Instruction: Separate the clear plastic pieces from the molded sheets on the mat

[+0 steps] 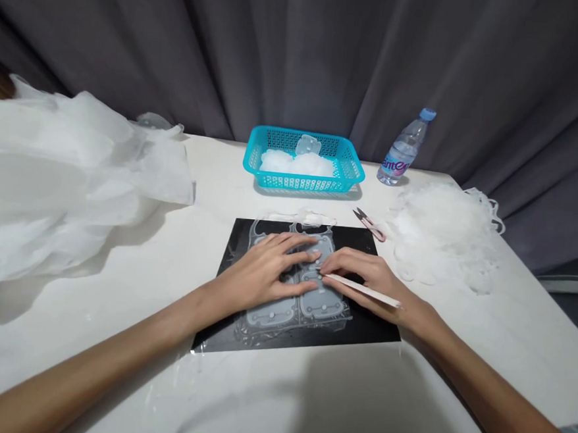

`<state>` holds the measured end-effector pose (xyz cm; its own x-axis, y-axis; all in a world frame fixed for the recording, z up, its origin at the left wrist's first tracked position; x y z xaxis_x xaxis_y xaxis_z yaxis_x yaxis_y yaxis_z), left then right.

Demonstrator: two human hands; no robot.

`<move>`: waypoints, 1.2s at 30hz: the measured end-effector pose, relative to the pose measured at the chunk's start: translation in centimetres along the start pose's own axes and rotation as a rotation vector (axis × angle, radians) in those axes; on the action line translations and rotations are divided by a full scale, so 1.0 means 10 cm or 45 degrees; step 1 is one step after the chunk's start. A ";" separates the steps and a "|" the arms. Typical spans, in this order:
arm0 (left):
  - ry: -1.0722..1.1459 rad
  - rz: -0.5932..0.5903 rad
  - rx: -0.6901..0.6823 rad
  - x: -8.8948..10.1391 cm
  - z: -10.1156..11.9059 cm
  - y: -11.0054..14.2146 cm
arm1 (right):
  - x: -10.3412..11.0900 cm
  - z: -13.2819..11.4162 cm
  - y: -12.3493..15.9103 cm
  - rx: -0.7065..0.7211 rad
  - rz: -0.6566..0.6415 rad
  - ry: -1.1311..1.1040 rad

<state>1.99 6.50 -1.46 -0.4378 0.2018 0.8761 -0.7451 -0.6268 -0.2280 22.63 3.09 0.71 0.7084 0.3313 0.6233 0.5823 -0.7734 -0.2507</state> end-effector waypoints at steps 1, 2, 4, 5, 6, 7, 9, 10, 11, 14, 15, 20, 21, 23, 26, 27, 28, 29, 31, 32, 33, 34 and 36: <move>0.002 0.004 0.002 0.00 -0.01 0.00 | -0.02 -0.01 0.00 0.018 -0.010 0.010; 0.008 0.004 0.006 0.00 -0.02 0.00 | -0.03 -0.01 0.00 0.023 -0.008 0.014; 0.026 0.002 0.010 0.00 -0.03 0.00 | -0.04 -0.01 0.00 0.018 0.012 0.016; 0.035 0.001 0.014 0.00 -0.04 0.00 | -0.04 -0.01 0.00 0.022 0.028 0.019; 0.043 0.006 0.020 -0.01 -0.04 0.00 | -0.05 -0.02 0.00 0.029 0.042 0.024; 0.050 0.012 0.031 -0.01 -0.04 0.00 | -0.06 -0.02 0.00 0.037 0.049 0.030; 0.062 0.023 0.054 -0.02 -0.04 0.00 | -0.08 -0.02 0.00 0.030 0.042 0.038; 0.067 0.022 0.066 -0.03 -0.04 0.00 | -0.08 -0.02 0.00 0.017 0.040 0.032; 0.069 0.019 0.077 -0.04 -0.05 0.00 | -0.09 -0.01 -0.01 -0.002 0.042 0.020; 0.057 -0.006 0.105 -0.05 -0.05 -0.01 | -0.08 0.03 -0.02 -0.059 0.101 -0.034; 0.049 -0.014 0.113 -0.06 -0.05 -0.01 | -0.08 0.03 -0.02 -0.073 0.125 -0.045; 0.025 -0.027 0.127 -0.06 -0.04 -0.02 | -0.08 0.03 -0.02 -0.083 0.143 -0.025; 0.025 -0.024 0.129 -0.06 -0.04 -0.01 | -0.08 0.02 -0.01 -0.082 0.136 -0.009; 0.030 -0.018 0.132 -0.06 -0.04 -0.01 | -0.09 0.01 -0.01 -0.080 0.116 0.033; 0.048 -0.015 0.128 -0.08 -0.05 0.00 | -0.10 0.00 0.00 -0.060 0.084 0.084; 0.055 -0.012 0.125 -0.08 -0.06 0.00 | -0.11 0.00 0.00 -0.054 0.078 0.093; 0.062 -0.010 0.124 -0.09 -0.06 0.00 | -0.11 0.00 0.00 -0.052 0.075 0.099; 0.067 -0.009 0.124 -0.09 -0.06 0.00 | -0.12 0.01 0.00 -0.051 0.073 0.105; 0.072 -0.012 0.128 -0.10 -0.07 0.00 | -0.13 0.01 0.00 -0.046 0.078 0.126; 0.072 -0.015 0.127 -0.10 -0.07 0.00 | -0.14 0.01 0.01 -0.040 0.080 0.143; 0.072 -0.017 0.123 -0.10 -0.06 0.00 | -0.15 0.00 0.01 -0.030 0.083 0.163; 0.074 -0.016 0.117 -0.10 -0.06 -0.01 | -0.16 0.00 0.01 -0.018 0.087 0.184; 0.089 -0.006 0.107 -0.10 -0.06 -0.01 | -0.17 -0.03 0.01 0.002 0.101 0.216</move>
<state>2.20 6.79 -2.59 -0.4702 0.2551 0.8449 -0.7039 -0.6858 -0.1847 21.40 2.27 -0.19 0.6746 0.1732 0.7176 0.5282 -0.7923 -0.3053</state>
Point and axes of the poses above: each hand's wrist, its own y-axis away from the middle knuckle, its own x-axis out of the back of the hand, z = x × y, the point moved 4 cm from there along -y, towards the middle knuckle, and after that the axes turned 3 degrees about y, right-handed, at the moved point
